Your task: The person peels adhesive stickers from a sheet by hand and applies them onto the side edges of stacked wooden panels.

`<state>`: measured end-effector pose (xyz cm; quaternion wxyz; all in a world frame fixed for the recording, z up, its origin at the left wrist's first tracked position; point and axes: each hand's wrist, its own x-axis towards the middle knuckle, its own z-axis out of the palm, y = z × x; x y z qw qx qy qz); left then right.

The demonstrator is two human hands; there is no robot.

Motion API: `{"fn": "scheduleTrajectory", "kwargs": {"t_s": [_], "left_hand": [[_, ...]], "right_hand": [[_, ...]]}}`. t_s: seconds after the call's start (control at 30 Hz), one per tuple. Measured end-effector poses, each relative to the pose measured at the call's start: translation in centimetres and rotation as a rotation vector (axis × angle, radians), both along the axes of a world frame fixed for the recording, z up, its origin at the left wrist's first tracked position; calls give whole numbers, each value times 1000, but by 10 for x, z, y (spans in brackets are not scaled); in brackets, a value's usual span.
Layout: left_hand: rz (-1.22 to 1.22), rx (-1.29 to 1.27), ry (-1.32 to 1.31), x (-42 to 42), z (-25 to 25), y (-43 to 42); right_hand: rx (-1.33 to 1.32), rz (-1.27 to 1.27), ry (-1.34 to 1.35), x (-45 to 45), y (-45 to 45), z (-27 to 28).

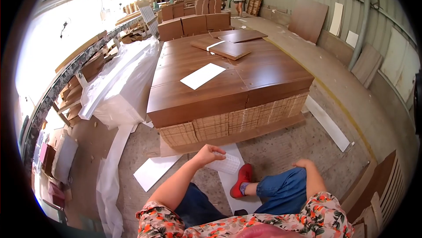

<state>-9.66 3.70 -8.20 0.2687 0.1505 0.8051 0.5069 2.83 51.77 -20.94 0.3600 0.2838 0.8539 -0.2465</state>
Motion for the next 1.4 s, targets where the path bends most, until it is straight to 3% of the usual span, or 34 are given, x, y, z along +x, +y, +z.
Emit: {"fn": "scheduleTrajectory", "kwargs": {"t_s": [0.43,0.7,0.93,1.17,1.4], "left_hand": [[3,19,-6,0,-5,-2],[-15,12,9,-3,-11,-4],[-13,16,0,-1,-5,-4],[9,-15,-6,2,2,-2],[3,5,-13,3,3,-1]], "right_hand": [[18,-72,13,4,-3,3],[19,-33,16,0,14,-26],[77,-22,32,3,-3,1],[18,-70,8,1,11,-21],[-16,-107,0,3,0,-6]]}}
